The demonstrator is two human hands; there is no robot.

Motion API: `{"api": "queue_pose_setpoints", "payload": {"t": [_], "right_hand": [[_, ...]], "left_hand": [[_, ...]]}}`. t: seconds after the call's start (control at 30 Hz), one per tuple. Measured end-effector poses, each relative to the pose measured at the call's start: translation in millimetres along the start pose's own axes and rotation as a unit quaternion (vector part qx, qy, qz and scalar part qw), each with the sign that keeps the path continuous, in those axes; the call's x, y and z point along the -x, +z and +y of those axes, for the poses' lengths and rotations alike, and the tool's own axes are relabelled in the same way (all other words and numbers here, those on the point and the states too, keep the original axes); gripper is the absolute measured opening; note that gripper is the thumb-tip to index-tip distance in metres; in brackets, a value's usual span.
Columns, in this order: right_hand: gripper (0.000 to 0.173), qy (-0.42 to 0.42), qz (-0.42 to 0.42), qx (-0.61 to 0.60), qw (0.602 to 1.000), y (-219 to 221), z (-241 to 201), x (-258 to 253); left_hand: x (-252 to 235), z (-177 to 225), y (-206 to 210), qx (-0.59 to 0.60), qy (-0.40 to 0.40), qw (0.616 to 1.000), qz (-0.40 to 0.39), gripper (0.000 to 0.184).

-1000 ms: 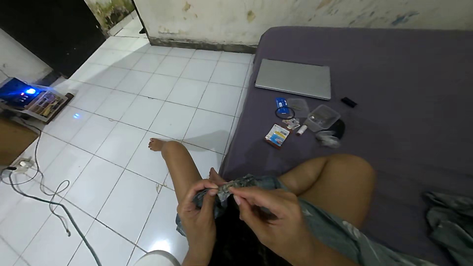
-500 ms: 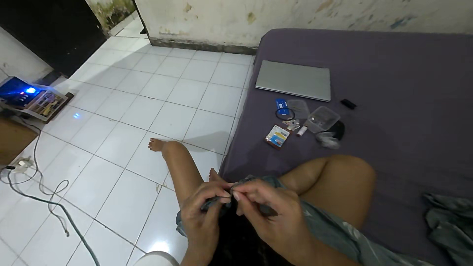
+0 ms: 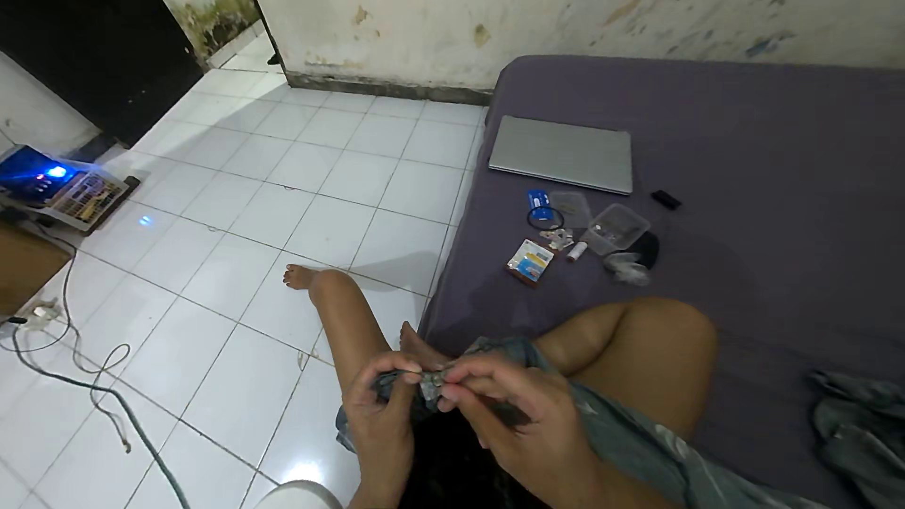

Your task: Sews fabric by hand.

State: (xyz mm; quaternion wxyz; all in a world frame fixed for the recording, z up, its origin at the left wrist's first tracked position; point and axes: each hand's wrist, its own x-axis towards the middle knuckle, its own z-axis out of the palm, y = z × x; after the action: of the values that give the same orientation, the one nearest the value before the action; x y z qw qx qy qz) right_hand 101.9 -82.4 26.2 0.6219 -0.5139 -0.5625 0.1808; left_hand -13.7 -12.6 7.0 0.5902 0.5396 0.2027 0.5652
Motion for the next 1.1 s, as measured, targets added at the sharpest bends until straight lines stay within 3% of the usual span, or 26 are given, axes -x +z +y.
{"api": "queue_pose_setpoints", "payload": {"t": [1.1], "right_hand": [[0.014, -0.081, 0.016, 0.016, 0.996, 1.2, -2.3, 8.3]], "left_hand": [[7.3, 5.3, 6.7, 0.085, -0.015, 0.996, 0.027, 0.014]]}}
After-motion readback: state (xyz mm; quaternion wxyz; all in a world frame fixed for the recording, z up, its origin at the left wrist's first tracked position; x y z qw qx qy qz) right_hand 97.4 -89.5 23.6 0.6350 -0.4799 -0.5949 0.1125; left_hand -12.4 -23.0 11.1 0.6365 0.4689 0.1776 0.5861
